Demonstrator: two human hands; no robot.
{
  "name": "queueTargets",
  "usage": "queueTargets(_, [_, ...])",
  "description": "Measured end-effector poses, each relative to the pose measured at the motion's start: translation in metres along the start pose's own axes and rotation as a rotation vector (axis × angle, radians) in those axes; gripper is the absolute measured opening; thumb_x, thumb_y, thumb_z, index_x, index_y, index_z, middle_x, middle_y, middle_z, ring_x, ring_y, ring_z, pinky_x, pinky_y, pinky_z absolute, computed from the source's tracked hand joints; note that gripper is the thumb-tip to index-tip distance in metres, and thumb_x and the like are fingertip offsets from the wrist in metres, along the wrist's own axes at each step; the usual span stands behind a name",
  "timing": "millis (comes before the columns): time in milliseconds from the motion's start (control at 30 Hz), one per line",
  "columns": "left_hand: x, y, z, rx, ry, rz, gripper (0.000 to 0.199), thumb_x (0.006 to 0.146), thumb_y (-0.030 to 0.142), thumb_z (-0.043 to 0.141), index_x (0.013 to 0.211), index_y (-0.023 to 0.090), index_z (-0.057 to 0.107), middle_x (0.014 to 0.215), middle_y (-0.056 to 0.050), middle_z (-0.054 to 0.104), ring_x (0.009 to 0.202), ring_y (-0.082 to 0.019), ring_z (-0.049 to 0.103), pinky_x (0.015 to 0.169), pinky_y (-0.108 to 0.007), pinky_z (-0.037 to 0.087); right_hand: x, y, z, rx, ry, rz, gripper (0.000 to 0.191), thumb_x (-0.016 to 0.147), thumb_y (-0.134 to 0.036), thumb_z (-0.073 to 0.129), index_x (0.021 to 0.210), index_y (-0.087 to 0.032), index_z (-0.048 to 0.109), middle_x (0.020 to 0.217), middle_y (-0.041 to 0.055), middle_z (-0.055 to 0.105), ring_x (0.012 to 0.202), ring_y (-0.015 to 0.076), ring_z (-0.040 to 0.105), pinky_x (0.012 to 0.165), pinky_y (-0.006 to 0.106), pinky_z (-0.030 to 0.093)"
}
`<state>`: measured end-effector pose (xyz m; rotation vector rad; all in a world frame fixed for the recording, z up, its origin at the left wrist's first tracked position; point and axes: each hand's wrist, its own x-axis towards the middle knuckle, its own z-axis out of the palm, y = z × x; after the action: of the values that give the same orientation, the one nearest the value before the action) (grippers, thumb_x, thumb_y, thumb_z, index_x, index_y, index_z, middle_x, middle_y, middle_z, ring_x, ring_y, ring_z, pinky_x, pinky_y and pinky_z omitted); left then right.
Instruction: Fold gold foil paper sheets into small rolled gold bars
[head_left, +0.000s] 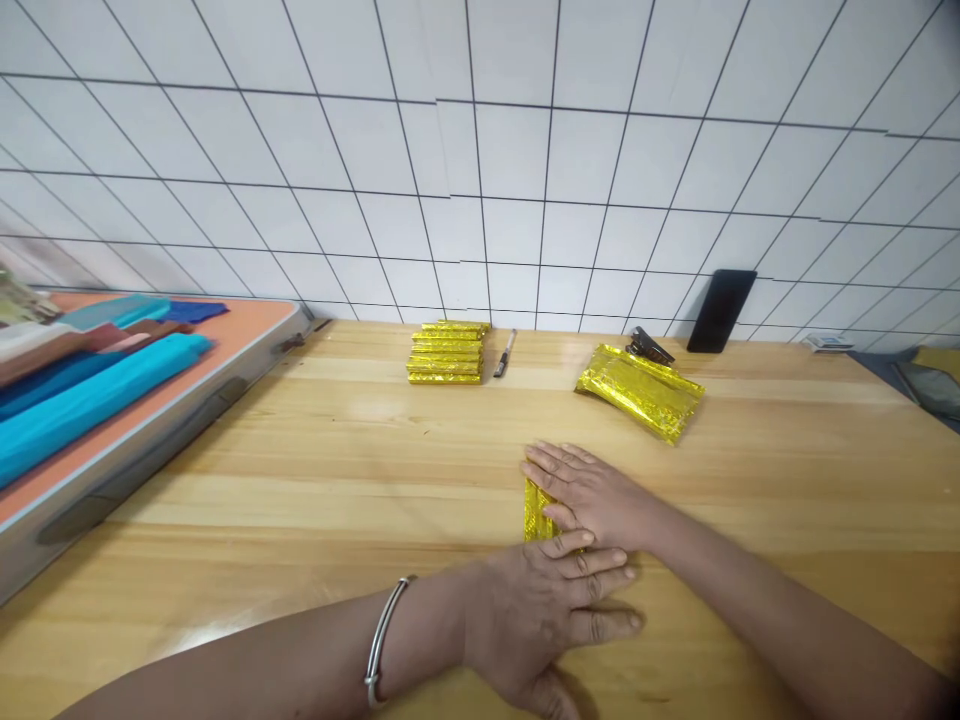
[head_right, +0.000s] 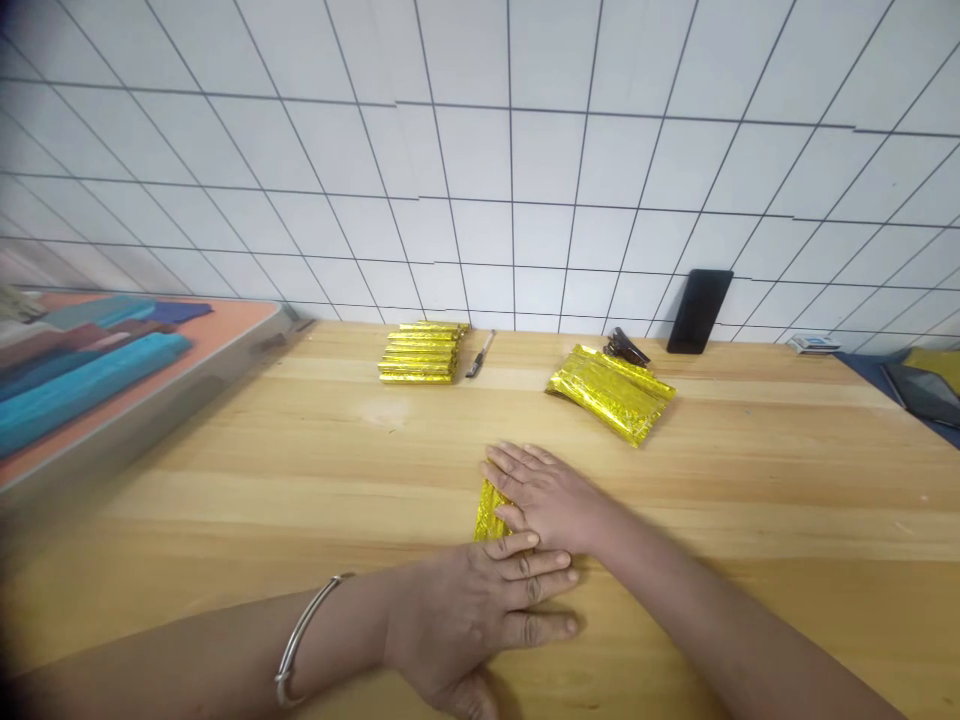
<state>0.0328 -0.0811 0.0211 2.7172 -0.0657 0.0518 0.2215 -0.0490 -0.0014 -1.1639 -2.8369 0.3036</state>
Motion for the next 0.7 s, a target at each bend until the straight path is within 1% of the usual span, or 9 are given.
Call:
queueTargets(67, [-0.002,0.003,0.004,-0.015,0.005,-0.013,0.077,0.082,0.056,0.049,0.142,0.014,0.025,0.150,-0.014,0.012,0.138,-0.027,0.011,0.113,-0.038,0.009,0.000,0.001,0.001,0.008,-0.007,0.014,0.057,0.094,-0.039,0.034,0.145,-0.022,0.016,0.151,0.0051,0.016,0.138,0.0177,0.007,0.113,0.039,0.011])
queueTargets(133, [-0.003,0.004,0.009,-0.033,0.026,-0.027,0.080,0.080,0.057,0.051,0.142,0.013,0.025,0.150,-0.015,0.010,0.138,-0.028,0.012,0.113,-0.039,0.012,0.000,0.001,0.001,0.012,-0.014,0.018,0.056,0.094,-0.041,0.032,0.145,-0.023,0.015,0.151,0.0042,0.015,0.138,0.0176,0.008,0.113,0.039,0.011])
queueTargets(233, [-0.004,0.003,0.015,-0.043,0.069,-0.034,0.083,0.079,0.058,0.053,0.142,0.013,0.025,0.150,-0.015,0.011,0.138,-0.029,0.012,0.113,-0.038,0.011,0.000,0.000,0.002,0.006,-0.013,0.027,0.057,0.094,-0.042,0.031,0.145,-0.023,0.015,0.151,0.0041,0.013,0.138,0.0180,0.007,0.113,0.040,0.012])
queueTargets(367, [-0.005,0.003,0.018,-0.036,0.101,-0.010,0.083,0.079,0.061,0.050,0.141,0.011,0.027,0.150,-0.016,0.011,0.138,-0.030,0.011,0.113,-0.040,0.009,0.004,0.002,0.003,-0.024,0.008,0.080,0.060,0.094,-0.047,0.026,0.145,-0.020,0.012,0.152,0.0057,0.009,0.139,0.0193,0.006,0.113,0.039,0.012])
queueTargets(500, [-0.005,0.005,0.018,-0.014,0.125,-0.007,0.084,0.078,0.064,0.050,0.140,0.011,0.029,0.149,-0.017,0.015,0.138,-0.028,0.011,0.113,-0.039,0.009,0.016,0.016,0.008,-0.049,0.042,0.157,0.060,0.094,-0.050,0.021,0.146,-0.021,0.010,0.152,0.0061,0.008,0.139,0.0209,0.006,0.112,0.042,0.011])
queueTargets(600, [-0.005,0.006,0.019,-0.004,0.125,-0.008,0.087,0.076,0.066,0.051,0.140,0.012,0.029,0.149,-0.016,0.015,0.138,-0.027,0.013,0.113,-0.037,0.010,0.025,0.029,0.007,-0.054,0.068,0.234,0.060,0.094,-0.052,0.018,0.145,-0.021,0.013,0.152,0.0061,0.010,0.138,0.0219,0.008,0.112,0.044,0.012])
queueTargets(700, [-0.005,0.007,0.017,0.005,0.101,-0.010,0.087,0.076,0.067,0.050,0.140,0.012,0.029,0.150,-0.015,0.013,0.138,-0.027,0.012,0.113,-0.037,0.010,0.028,0.031,-0.002,-0.050,0.092,0.290,0.063,0.094,-0.052,0.019,0.144,-0.016,0.018,0.151,0.0099,0.015,0.138,0.0231,0.012,0.111,0.044,0.014])
